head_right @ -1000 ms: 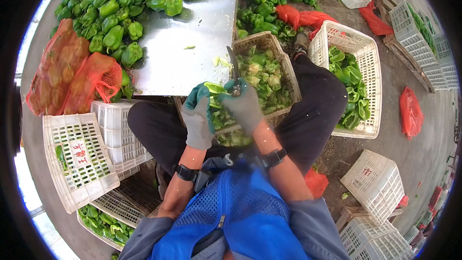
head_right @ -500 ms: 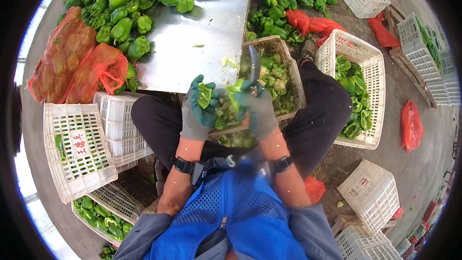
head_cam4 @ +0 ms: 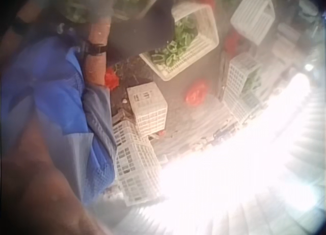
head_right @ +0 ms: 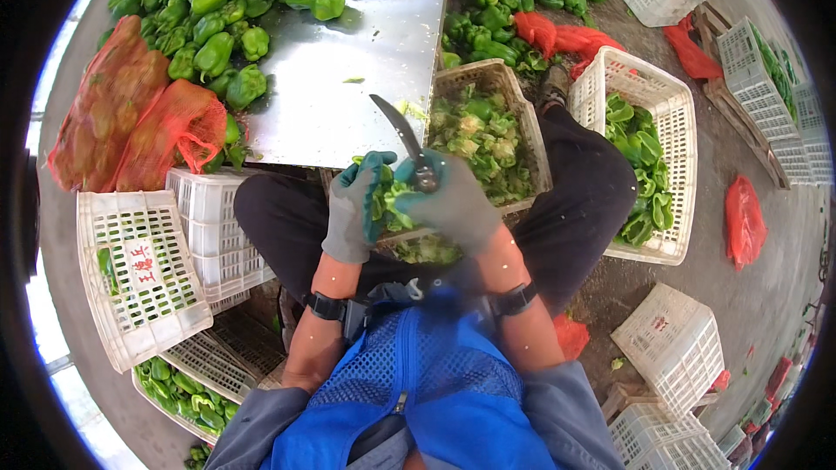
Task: The person removes stems and cores from green peppers using a curved blade. They pick up peppers from a metal table and a mesh bag, cut them, and drop the processed pieces into a plastic crate located between their legs.
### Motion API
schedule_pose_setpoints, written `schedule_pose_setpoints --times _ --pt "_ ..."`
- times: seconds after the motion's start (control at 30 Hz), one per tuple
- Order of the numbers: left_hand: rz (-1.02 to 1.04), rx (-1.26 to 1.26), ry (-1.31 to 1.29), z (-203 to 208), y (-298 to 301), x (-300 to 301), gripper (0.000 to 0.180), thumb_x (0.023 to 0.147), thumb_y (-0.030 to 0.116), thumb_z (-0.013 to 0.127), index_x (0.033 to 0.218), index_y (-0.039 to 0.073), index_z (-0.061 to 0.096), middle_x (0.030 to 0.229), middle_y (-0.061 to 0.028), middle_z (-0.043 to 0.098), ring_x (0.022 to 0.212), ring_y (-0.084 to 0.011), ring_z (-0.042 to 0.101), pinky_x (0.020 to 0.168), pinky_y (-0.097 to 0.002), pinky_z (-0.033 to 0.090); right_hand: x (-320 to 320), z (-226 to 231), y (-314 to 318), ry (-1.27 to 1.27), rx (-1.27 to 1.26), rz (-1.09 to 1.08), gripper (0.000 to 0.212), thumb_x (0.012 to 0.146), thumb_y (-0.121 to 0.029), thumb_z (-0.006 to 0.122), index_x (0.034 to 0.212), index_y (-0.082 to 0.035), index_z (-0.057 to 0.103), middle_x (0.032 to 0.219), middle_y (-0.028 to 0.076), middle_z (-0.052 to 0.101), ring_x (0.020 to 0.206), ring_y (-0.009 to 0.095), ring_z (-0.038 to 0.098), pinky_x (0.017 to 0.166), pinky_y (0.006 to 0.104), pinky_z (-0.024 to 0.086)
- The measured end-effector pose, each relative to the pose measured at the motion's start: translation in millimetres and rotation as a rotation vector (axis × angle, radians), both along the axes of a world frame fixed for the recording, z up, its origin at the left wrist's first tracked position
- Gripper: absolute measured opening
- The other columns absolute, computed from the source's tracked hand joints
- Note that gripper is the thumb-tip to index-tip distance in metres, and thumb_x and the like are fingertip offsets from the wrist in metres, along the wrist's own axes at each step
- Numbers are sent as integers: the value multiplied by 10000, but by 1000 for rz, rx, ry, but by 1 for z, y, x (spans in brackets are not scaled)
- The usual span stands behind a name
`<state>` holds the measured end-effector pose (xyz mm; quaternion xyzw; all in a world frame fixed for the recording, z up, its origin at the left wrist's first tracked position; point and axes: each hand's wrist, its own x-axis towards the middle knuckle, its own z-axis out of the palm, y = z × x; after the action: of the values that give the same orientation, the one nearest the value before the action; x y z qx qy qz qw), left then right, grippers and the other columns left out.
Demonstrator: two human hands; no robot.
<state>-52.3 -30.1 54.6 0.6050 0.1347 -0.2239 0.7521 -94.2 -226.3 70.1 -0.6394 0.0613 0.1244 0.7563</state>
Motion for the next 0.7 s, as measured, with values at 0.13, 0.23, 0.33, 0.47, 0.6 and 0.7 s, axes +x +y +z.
schedule_pose_setpoints --times 0.13,0.23,0.33,0.47,0.6,0.7 --pt "87 -492 45 -33 27 16 454 1155 365 613 1429 6 577 1088 -96 720 971 -239 732 782 -323 628 -14 -1 4 91 167 19 270 869 -137 861 1086 -24 747 886 33 748 758 96 674 708 266 546" --pt "231 -414 11 -15 17 14 502 1147 425 611 1431 12 581 1179 -124 712 1093 -285 734 917 -382 642 -9 -17 10 23 -252 -106 376 863 -208 886 1152 -19 741 947 105 784 780 158 717 767 322 589" --pt "249 -516 33 -26 17 11 571 1157 496 556 1508 46 526 1335 -189 668 1224 -366 696 1050 -478 603 -6 -13 20 -367 -662 -192 361 873 -190 897 1172 -48 754 1091 119 764 844 228 750 772 380 600" --pt "242 -540 47 -31 11 6 623 1158 534 515 1555 56 478 1488 -218 594 1359 -382 614 1166 -528 524 -3 -29 42 -580 -959 1 450 869 -186 795 1294 -95 681 1291 164 692 912 357 761 807 459 611" --pt "226 -711 139 -29 12 6 607 1128 502 589 1549 73 505 1542 -188 608 1332 -364 634 1141 -522 530 2 -42 43 -660 -1066 -8 510 784 -125 783 1279 -62 679 1293 192 675 916 365 746 781 475 588" --pt "223 -718 108 -25 13 8 595 1125 507 594 1530 75 538 1518 -184 626 1329 -352 631 1140 -508 527 16 -42 45 -696 -984 -40 404 836 -205 846 1199 -81 718 1220 141 700 910 362 753 774 433 601"
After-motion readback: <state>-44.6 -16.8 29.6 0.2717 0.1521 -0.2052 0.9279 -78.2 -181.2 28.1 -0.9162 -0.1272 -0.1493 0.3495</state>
